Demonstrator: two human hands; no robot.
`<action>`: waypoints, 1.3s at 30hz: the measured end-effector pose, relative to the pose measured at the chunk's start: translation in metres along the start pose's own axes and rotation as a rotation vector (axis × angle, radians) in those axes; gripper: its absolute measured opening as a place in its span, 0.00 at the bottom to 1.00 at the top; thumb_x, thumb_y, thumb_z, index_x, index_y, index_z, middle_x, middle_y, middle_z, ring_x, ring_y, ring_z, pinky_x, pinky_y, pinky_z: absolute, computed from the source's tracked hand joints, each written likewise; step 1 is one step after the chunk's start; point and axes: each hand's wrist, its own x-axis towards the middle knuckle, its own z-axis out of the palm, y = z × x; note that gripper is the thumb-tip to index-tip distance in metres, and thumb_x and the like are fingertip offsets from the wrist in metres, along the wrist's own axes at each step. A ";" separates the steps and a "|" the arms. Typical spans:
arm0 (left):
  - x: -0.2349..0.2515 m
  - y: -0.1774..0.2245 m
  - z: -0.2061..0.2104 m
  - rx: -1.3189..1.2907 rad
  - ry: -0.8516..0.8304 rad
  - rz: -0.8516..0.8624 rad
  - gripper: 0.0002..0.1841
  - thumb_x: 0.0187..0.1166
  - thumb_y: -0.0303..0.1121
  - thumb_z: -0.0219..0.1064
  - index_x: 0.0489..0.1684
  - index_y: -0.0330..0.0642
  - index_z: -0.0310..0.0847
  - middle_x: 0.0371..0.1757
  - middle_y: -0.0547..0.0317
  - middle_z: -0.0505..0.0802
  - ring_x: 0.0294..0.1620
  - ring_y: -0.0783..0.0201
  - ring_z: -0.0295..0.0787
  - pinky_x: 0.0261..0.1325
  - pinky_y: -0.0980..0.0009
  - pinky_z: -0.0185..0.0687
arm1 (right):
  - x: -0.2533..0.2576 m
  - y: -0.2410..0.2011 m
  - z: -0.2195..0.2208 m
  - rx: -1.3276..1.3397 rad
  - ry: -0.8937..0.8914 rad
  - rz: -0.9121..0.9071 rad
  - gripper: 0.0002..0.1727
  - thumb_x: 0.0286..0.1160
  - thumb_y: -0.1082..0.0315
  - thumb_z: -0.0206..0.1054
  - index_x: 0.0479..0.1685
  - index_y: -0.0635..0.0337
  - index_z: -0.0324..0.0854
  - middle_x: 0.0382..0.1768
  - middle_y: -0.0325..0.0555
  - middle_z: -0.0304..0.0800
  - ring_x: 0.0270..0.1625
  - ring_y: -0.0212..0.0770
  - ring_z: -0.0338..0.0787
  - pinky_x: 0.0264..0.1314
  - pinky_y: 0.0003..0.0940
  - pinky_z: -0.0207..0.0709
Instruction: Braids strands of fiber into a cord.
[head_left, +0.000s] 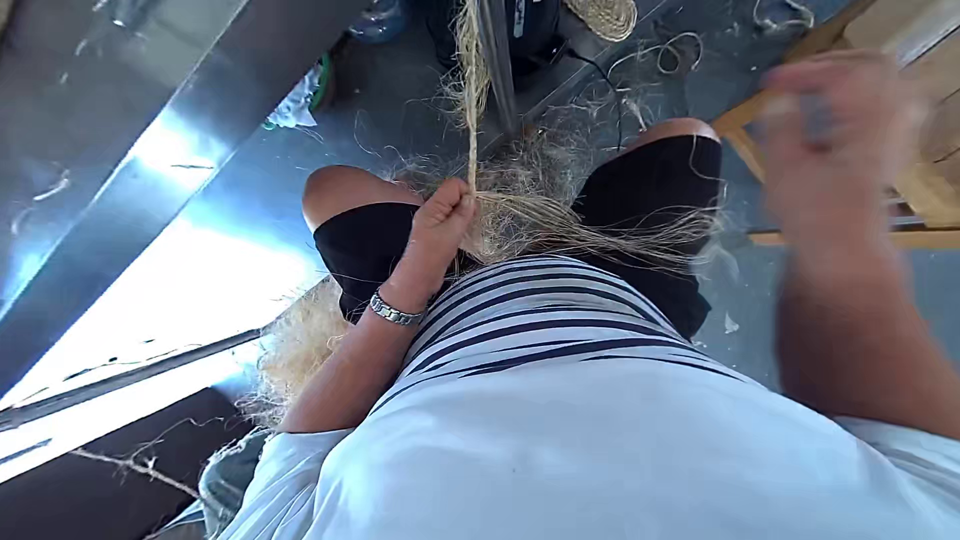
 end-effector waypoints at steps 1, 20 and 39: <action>0.000 0.000 0.003 0.004 0.000 0.010 0.08 0.87 0.28 0.52 0.36 0.45 0.73 0.31 0.75 0.77 0.35 0.84 0.74 0.47 0.82 0.73 | 0.013 -0.043 0.026 0.110 -0.086 -0.085 0.25 0.90 0.57 0.54 0.69 0.70 0.80 0.70 0.70 0.80 0.74 0.61 0.79 0.77 0.56 0.71; 0.004 0.014 -0.023 0.704 -0.166 0.132 0.18 0.92 0.41 0.49 0.54 0.41 0.84 0.33 0.49 0.91 0.37 0.48 0.89 0.43 0.40 0.75 | 0.054 -0.124 0.127 0.771 -0.553 0.045 0.07 0.75 0.75 0.70 0.30 0.58 0.86 0.24 0.27 0.84 0.28 0.17 0.79 0.35 0.15 0.73; 0.020 0.008 -0.036 -0.386 -0.336 -0.266 0.16 0.89 0.29 0.45 0.31 0.52 0.75 0.23 0.75 0.81 0.24 0.80 0.75 0.31 0.83 0.73 | 0.056 -0.112 0.131 0.994 -0.615 -0.012 0.10 0.76 0.76 0.67 0.28 0.54 0.84 0.21 0.23 0.82 0.21 0.16 0.72 0.24 0.13 0.64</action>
